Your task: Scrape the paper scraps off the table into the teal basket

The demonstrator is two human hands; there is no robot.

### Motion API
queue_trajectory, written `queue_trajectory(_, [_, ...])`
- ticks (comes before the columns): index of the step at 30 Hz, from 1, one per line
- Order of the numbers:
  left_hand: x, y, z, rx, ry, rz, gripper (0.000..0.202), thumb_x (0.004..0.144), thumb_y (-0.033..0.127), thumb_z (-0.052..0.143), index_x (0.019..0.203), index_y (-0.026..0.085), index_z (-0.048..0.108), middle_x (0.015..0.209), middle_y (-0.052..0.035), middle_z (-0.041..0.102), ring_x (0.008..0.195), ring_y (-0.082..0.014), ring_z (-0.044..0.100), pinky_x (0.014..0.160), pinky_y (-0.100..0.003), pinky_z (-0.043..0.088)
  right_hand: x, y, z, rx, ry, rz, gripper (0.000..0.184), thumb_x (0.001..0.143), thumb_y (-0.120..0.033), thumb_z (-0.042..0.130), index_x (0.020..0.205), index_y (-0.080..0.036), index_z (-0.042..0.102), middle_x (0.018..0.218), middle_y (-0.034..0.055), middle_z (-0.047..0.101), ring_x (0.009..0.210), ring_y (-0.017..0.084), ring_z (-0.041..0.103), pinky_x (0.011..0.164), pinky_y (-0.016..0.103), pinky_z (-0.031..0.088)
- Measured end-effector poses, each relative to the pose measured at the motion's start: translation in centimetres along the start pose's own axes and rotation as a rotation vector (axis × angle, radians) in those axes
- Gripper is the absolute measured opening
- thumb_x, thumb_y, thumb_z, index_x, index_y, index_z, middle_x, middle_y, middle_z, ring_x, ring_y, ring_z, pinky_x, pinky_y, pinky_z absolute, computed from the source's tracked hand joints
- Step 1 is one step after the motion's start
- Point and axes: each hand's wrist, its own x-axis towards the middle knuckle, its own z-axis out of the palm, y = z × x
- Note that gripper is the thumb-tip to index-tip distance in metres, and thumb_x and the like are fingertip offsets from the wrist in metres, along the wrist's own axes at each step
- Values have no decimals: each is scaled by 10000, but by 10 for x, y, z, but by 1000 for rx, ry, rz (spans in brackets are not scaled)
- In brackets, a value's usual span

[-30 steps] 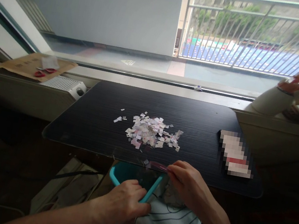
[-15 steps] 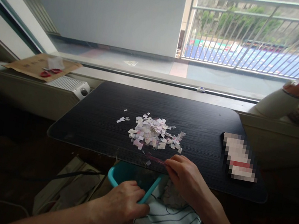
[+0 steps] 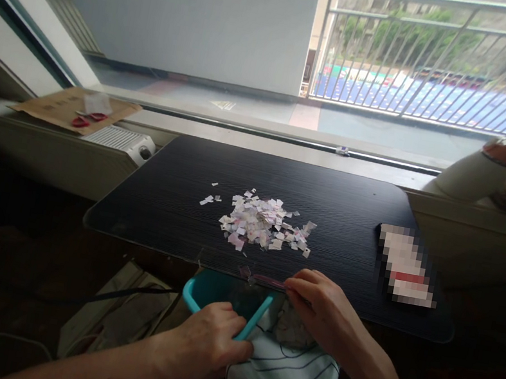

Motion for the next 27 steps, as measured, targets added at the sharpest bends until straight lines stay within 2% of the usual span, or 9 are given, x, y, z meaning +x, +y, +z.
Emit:
queue_trajectory(4, [1,2,-1,16,-10,-6,40,870,263,594,868,224,603,742,-29,583,679,-210,567,637,-329,434,8,0,7,8,67,13,203,934,-213,501,954,-177,700,924,60,663,827,151,608,750,252,469])
queue_trajectory(6, [1,2,-1,17,-11,-5,41,871,264,596,865,224,603,743,-29,584,684,-210,570,647,-331,439,10,0,11,13,52,9,205,933,-214,504,947,-177,705,914,58,665,811,149,610,737,249,471])
queue_trajectory(10, [-1,4,1,16,-8,-6,55,870,274,598,860,221,596,734,-27,577,676,-208,568,642,-324,441,3,-2,12,16,6,-19,224,940,-216,487,943,-187,709,897,53,669,816,148,611,737,245,473])
queue_trajectory(14, [-2,4,2,41,2,-19,81,856,292,609,897,222,609,756,-34,581,694,-215,574,647,-329,444,-1,-4,13,-20,74,-20,231,937,-228,485,941,-186,712,898,59,675,812,151,615,731,250,477])
queue_trajectory(19, [-8,11,10,57,22,-41,69,857,266,588,893,209,605,761,-43,577,717,-221,571,657,-329,444,-12,-9,16,-9,64,-4,236,934,-254,485,923,-202,715,887,49,680,806,155,624,727,252,490])
queue_trajectory(21, [-14,19,21,49,45,-71,65,876,250,557,877,203,601,756,-47,569,717,-218,566,675,-334,445,-26,-5,17,16,176,77,234,932,-283,489,921,-199,707,897,52,679,800,159,631,721,254,498])
queue_trajectory(23, [-22,30,34,10,64,-111,63,858,256,582,869,199,604,758,-45,559,704,-211,556,694,-341,447,-45,5,21,42,360,189,242,923,-333,504,917,-191,700,900,59,679,793,168,640,717,261,509])
queue_trajectory(25, [-31,40,46,-30,49,-144,87,810,239,626,882,194,609,764,-41,555,700,-206,550,697,-334,448,-67,18,29,61,533,289,256,896,-385,545,938,-188,703,919,69,682,803,181,650,752,285,525])
queue_trajectory(27, [-38,49,54,-59,47,-178,119,801,229,637,914,198,613,799,-42,558,736,-209,549,703,-323,443,-89,30,43,75,620,371,269,858,-420,593,927,-190,713,962,84,684,866,206,656,808,326,531])
